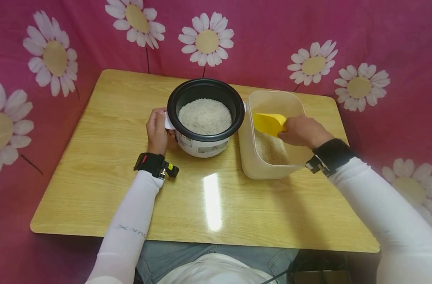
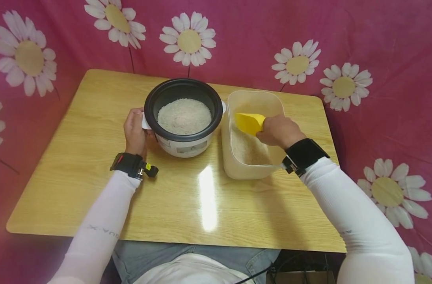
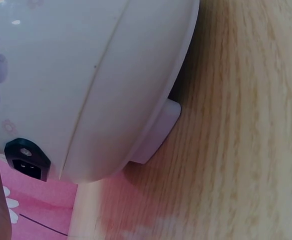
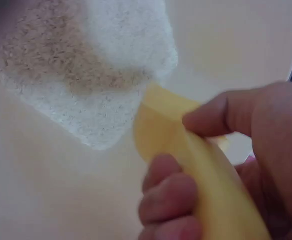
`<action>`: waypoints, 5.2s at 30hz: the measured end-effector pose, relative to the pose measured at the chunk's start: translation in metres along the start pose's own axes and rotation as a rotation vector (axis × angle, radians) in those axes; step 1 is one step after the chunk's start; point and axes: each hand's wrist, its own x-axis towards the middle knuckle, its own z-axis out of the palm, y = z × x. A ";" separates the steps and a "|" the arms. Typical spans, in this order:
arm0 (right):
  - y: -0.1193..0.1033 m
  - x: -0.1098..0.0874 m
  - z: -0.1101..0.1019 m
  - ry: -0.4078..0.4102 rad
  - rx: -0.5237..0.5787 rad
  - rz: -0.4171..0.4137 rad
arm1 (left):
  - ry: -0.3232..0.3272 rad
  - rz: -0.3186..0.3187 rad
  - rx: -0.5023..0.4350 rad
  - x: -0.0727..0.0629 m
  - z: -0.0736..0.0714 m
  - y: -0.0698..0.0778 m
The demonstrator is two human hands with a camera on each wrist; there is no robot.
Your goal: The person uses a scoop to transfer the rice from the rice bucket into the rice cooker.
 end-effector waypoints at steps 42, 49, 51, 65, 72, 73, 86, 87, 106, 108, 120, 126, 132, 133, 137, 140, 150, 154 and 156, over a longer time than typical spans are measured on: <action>0.005 0.043 0.027 0.213 -0.304 -0.155 | -0.009 0.023 -0.002 -0.001 0.001 -0.001; 0.004 0.042 0.028 0.184 -0.238 -0.146 | 0.009 0.012 -0.021 0.000 0.000 -0.001; 0.003 0.042 0.027 0.165 -0.216 -0.137 | 0.014 0.005 -0.027 0.001 -0.001 -0.002; 0.003 0.039 0.030 0.170 -0.176 -0.140 | -0.002 0.017 -0.007 0.001 -0.001 -0.004; 0.004 0.038 0.033 0.117 -0.148 -0.121 | -0.013 0.018 -0.016 -0.001 0.000 -0.003; 0.004 0.038 0.034 0.109 -0.138 -0.115 | -0.013 0.016 -0.019 -0.001 0.000 -0.003; 0.004 0.039 0.032 0.051 -0.094 -0.080 | -0.003 0.008 -0.035 0.000 0.000 -0.002; 0.004 0.039 0.032 0.049 -0.091 -0.078 | -0.004 0.011 -0.038 0.001 0.000 -0.002; 0.005 0.041 0.033 -0.021 -0.056 -0.038 | -0.008 0.011 -0.031 0.001 0.000 -0.004; 0.005 0.040 0.033 -0.023 -0.055 -0.037 | -0.008 0.014 -0.028 0.001 0.000 -0.004; 0.005 0.039 0.030 -0.021 -0.045 -0.028 | -0.012 0.012 -0.023 0.000 0.000 -0.003; 0.004 0.039 0.030 -0.022 -0.034 -0.024 | -0.014 0.021 -0.036 0.000 0.000 -0.003; 0.005 0.038 0.030 -0.046 0.002 -0.004 | -0.018 0.016 -0.040 -0.001 0.000 -0.002; 0.005 0.038 0.029 -0.050 0.009 -0.002 | -0.018 0.011 -0.039 -0.001 -0.001 -0.002; 0.007 0.037 0.028 -0.056 0.029 -0.022 | -0.021 -0.009 -0.030 -0.001 -0.001 -0.002; 0.007 0.037 0.026 -0.049 0.022 -0.055 | -0.019 -0.014 -0.029 -0.002 -0.001 -0.002; 0.002 0.035 0.012 -0.096 -0.050 -0.097 | -0.022 -0.008 -0.015 -0.002 0.000 0.000; 0.001 0.030 0.008 -0.162 -0.006 -0.062 | -0.018 -0.017 -0.021 -0.002 -0.002 0.000; 0.001 0.028 0.007 -0.187 0.003 -0.054 | -0.019 -0.022 -0.012 -0.002 -0.003 0.000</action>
